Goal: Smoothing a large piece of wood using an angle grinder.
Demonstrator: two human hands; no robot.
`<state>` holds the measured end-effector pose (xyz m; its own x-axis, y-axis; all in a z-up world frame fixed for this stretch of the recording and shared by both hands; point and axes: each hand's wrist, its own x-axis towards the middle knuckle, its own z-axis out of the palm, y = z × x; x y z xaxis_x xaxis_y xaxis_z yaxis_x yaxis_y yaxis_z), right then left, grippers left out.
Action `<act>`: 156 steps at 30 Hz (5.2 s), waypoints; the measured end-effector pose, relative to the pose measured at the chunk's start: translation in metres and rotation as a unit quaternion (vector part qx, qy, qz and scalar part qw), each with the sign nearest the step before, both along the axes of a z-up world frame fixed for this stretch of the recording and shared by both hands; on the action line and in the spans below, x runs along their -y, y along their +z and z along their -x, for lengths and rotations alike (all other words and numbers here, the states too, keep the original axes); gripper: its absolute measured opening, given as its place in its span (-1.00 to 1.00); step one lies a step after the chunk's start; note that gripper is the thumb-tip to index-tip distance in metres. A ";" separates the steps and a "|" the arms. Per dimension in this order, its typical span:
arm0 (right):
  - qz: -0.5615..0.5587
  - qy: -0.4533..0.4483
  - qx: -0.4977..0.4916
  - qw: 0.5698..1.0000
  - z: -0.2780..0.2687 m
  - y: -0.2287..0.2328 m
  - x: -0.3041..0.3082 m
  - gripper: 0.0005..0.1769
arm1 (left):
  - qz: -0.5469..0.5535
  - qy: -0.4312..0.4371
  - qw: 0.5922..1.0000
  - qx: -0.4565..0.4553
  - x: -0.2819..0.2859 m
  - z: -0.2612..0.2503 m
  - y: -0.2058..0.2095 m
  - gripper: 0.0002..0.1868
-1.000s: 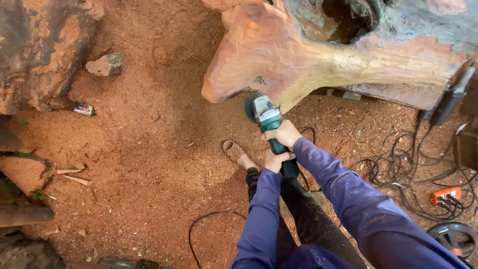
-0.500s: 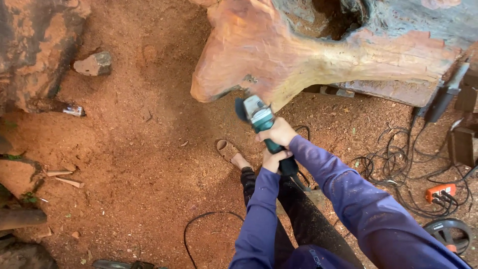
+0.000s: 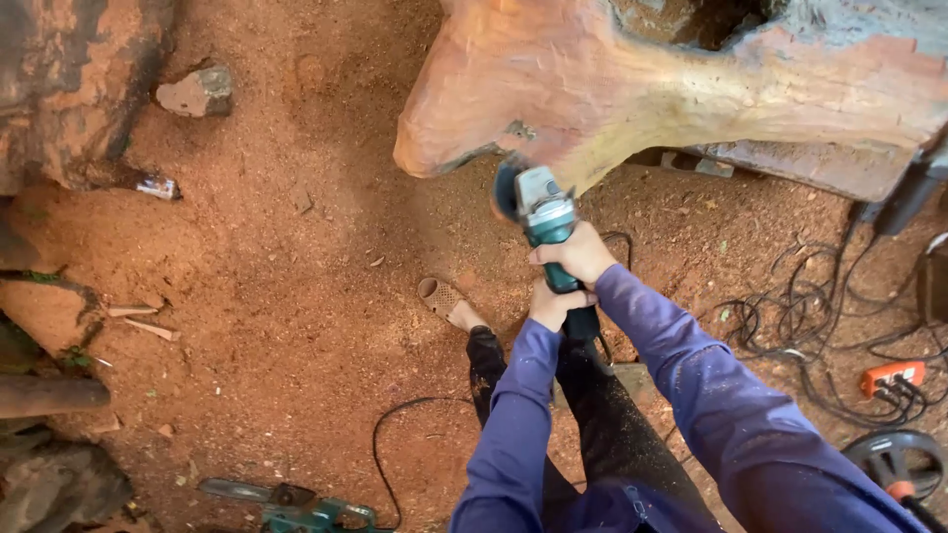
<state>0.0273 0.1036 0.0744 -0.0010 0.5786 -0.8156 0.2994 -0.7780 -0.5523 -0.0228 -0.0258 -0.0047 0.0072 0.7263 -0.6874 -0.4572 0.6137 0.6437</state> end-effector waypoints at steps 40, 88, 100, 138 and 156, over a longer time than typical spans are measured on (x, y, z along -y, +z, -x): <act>0.105 0.099 0.072 0.987 0.048 0.012 0.014 -0.29 | 0.065 0.084 0.991 0.087 0.023 0.051 0.022 -0.56; 0.081 0.072 0.083 0.991 0.039 0.027 -0.037 -0.23 | 0.020 0.051 0.993 0.106 -0.035 0.052 0.029 -0.56; 0.084 0.044 0.041 0.995 0.043 0.007 -0.032 -0.22 | 0.054 0.051 0.991 0.112 -0.036 0.055 0.032 -0.52; 0.048 0.037 0.018 0.998 0.016 0.001 -0.028 -0.35 | 0.008 0.062 0.995 0.075 -0.018 0.028 0.012 -0.47; 0.008 -0.007 0.024 1.000 -0.008 0.016 -0.040 -0.40 | -0.075 0.011 0.995 0.058 -0.048 0.013 0.016 -0.49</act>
<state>0.0353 0.1440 0.0906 0.0456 0.5649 -0.8239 0.3143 -0.7910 -0.5249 -0.0356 0.0223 0.0116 0.0640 0.8220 -0.5659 -0.5462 0.5034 0.6695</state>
